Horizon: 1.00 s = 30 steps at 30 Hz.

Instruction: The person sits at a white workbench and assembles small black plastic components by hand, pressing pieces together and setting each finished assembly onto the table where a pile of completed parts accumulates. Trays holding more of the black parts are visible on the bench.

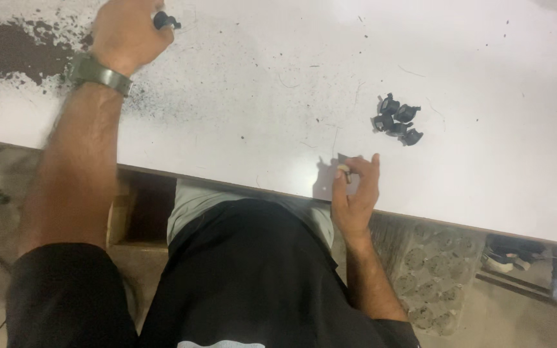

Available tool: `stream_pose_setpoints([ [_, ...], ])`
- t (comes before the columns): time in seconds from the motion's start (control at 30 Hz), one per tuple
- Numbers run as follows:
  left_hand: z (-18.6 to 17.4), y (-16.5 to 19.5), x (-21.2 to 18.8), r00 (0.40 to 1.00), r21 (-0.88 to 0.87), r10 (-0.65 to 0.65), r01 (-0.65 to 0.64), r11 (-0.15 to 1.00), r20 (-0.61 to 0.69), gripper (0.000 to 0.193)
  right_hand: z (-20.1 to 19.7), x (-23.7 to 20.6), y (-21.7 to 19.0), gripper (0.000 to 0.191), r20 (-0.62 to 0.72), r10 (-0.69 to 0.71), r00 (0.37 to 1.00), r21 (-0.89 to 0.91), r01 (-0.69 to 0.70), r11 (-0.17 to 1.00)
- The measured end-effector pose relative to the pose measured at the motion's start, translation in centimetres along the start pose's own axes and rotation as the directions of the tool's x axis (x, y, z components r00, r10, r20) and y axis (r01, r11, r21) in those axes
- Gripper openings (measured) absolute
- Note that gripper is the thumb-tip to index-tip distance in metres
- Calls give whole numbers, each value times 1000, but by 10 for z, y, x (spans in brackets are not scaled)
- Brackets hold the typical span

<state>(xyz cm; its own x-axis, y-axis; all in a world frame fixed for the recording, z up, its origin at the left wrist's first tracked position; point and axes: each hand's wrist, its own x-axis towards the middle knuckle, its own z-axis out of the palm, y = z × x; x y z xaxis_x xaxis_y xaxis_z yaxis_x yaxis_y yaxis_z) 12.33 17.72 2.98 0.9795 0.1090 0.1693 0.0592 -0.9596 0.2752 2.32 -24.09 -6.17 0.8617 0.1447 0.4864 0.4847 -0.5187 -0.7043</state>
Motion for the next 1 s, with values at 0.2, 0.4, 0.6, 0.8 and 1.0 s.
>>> stream_pose_setpoints([
  [0.2,17,75,-42,949,-559,248,-100,823,195,23,2,6,-22,20,203,-133,970,-144,164,976],
  [0.4,73,133,-134,852,-622,497,-302,723,164,40,19,6,-22,44,427,-144,893,-101,205,973],
  [0.6,59,122,-152,897,-383,423,-349,856,128,45,22,2,-28,36,399,-123,909,-136,192,972],
  [0.8,39,117,-165,829,-311,551,-552,774,-100,38,22,0,-34,37,347,-163,924,-181,237,954],
  [1.0,70,128,-170,740,-52,656,-668,742,-148,28,27,4,-40,37,390,-118,913,-229,221,948],
])
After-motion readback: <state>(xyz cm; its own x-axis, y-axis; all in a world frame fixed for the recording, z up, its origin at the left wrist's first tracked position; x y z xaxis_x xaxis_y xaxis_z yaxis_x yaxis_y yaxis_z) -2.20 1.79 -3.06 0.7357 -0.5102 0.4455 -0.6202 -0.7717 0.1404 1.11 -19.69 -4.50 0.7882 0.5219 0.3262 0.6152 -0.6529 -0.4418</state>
